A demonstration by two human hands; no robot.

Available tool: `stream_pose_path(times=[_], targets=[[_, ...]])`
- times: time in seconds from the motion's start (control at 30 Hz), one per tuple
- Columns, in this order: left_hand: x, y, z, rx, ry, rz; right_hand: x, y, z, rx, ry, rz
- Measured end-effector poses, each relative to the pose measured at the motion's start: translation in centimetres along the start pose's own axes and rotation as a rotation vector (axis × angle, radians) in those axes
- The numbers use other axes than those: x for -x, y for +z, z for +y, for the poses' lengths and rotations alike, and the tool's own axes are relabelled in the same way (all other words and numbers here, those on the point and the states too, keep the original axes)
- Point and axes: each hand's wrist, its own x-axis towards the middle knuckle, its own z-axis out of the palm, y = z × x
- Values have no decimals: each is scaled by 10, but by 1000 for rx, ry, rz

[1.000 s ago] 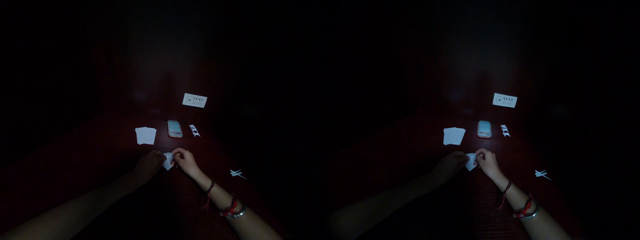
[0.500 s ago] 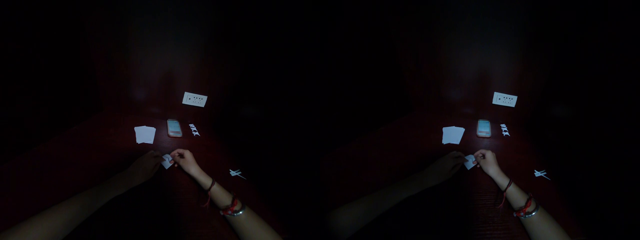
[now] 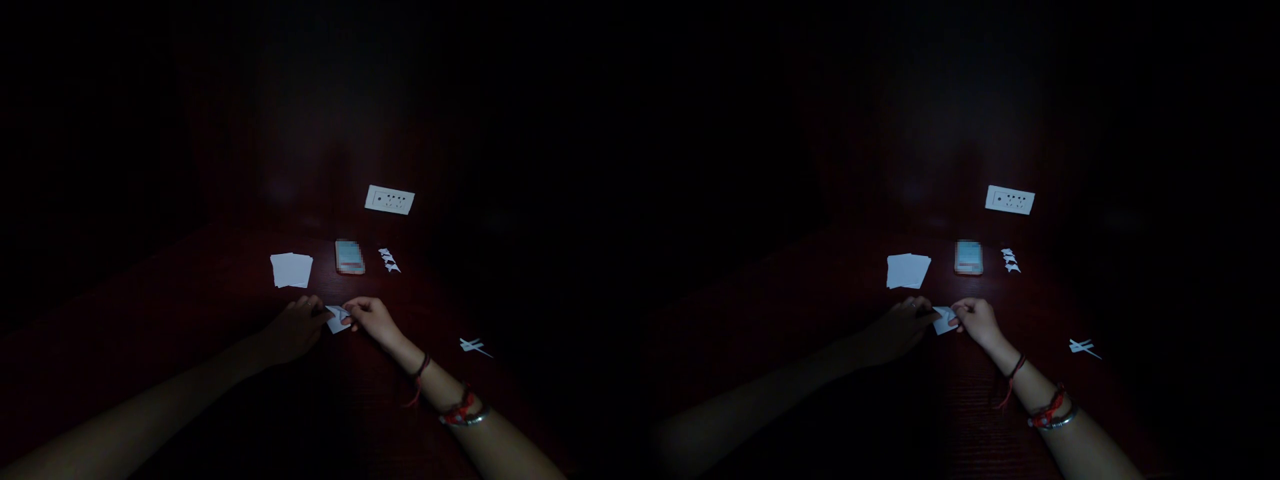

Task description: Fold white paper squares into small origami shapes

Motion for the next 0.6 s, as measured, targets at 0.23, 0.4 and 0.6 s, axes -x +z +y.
stream_pose_path(times=[0.23,0.4,0.6], targets=[[1,-1,-6,48,26,19,1,1,-4,-110,86,26],[-6,-6,-19,390,-26,91,1,2,-3,-11,-28,26],[-13,-14,-6,513,-185,230,12,5,-18,208,-365,97]])
